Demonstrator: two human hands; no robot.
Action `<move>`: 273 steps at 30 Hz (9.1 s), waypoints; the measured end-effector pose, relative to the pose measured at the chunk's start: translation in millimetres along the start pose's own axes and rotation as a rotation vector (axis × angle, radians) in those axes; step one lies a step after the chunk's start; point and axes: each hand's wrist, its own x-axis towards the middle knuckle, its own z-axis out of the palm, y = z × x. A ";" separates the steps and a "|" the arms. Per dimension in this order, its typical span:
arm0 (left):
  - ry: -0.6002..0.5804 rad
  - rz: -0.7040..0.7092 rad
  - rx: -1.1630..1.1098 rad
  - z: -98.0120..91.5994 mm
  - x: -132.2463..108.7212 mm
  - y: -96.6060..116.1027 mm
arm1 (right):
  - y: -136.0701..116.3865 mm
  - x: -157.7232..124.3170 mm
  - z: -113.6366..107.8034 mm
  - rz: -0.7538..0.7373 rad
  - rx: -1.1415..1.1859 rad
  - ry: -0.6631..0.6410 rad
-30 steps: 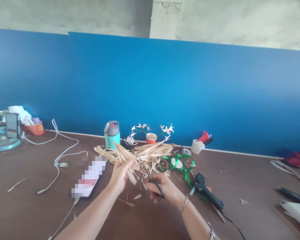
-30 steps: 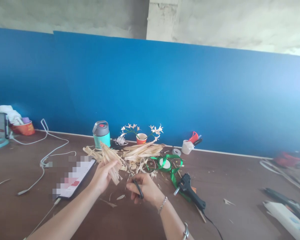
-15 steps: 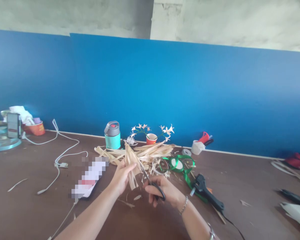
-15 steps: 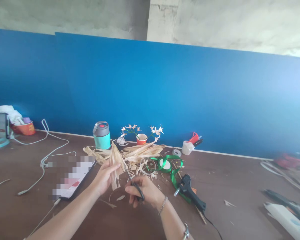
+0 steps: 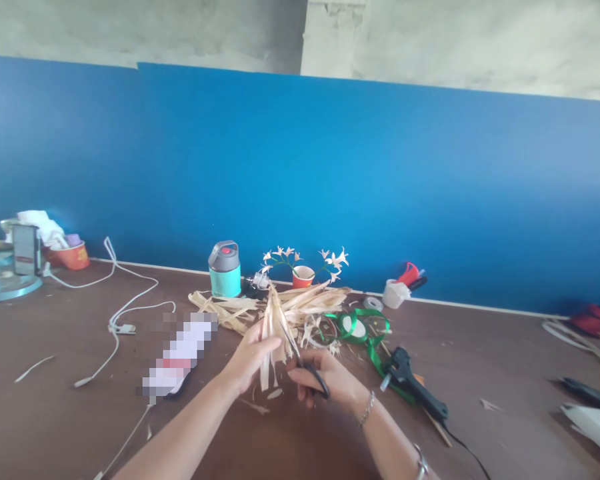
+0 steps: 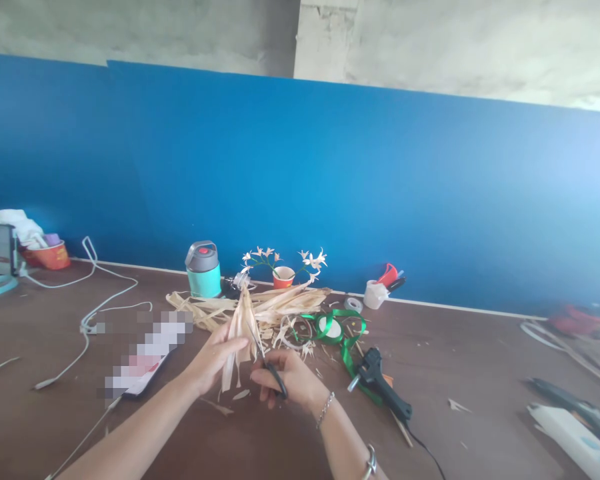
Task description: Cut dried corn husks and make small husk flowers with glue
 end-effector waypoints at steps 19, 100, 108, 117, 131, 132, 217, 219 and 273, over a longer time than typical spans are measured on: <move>0.053 0.013 0.019 -0.3 2.2 -0.5 | -1.7 3.0 4.8 -0.022 -0.005 0.097; 0.373 0.115 -0.079 -0.6 6.2 -5.9 | -20.3 -3.8 9.5 -0.035 -0.079 0.163; 0.380 0.097 0.007 -4.0 8.6 -6.1 | -21.5 -5.2 8.2 -0.026 -0.097 0.152; 0.373 0.068 0.026 -6.5 8.3 -3.8 | -24.8 -7.3 7.1 -0.040 -0.184 0.159; 0.350 0.067 0.054 -11.0 10.3 -5.8 | -17.8 -5.7 4.4 -0.048 -0.240 0.152; 0.352 0.068 0.060 -11.8 10.7 -6.6 | -17.0 -5.8 4.4 -0.043 -0.243 0.155; 0.236 0.078 0.036 -16.1 6.9 5.5 | -5.0 -6.5 -7.5 0.069 -0.259 0.021; 0.225 0.080 0.033 -15.8 6.5 5.4 | -4.9 -6.4 -7.5 0.070 -0.271 0.025; 0.264 0.121 0.043 -17.5 9.2 5.6 | -8.3 -4.8 -5.7 -0.051 -0.310 0.129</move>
